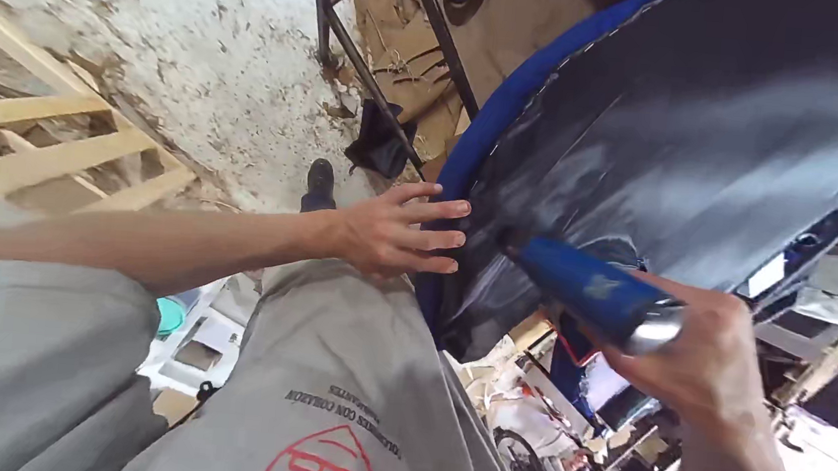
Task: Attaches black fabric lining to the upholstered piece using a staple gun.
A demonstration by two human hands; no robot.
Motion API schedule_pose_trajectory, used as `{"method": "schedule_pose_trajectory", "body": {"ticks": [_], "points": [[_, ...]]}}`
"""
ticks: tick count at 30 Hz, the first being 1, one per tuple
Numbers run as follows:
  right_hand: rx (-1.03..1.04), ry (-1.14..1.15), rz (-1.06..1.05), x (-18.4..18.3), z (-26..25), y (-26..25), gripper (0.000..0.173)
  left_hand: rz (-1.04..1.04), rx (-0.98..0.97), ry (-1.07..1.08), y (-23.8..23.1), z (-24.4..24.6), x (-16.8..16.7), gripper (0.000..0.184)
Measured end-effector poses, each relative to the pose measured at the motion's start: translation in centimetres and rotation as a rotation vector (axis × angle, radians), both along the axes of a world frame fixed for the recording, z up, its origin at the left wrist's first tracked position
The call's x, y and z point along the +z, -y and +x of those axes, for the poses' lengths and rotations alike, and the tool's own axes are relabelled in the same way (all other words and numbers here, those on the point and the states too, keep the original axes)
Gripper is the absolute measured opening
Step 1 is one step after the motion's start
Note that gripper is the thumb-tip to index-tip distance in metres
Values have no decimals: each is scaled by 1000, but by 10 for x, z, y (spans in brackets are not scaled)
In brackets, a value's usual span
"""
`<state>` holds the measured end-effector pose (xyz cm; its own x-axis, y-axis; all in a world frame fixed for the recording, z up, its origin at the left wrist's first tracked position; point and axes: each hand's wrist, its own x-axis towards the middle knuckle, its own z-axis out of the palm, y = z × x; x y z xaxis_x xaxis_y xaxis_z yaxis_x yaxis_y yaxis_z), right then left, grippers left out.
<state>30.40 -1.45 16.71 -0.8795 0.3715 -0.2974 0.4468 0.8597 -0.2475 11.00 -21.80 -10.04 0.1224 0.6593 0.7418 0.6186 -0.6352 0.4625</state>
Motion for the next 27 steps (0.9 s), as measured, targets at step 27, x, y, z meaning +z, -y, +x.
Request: {"method": "schedule_pose_trajectory", "body": {"ticks": [27], "points": [[196,69,-108,-26,-13,0,42,14,-9,66,0,1,-3,41]]}}
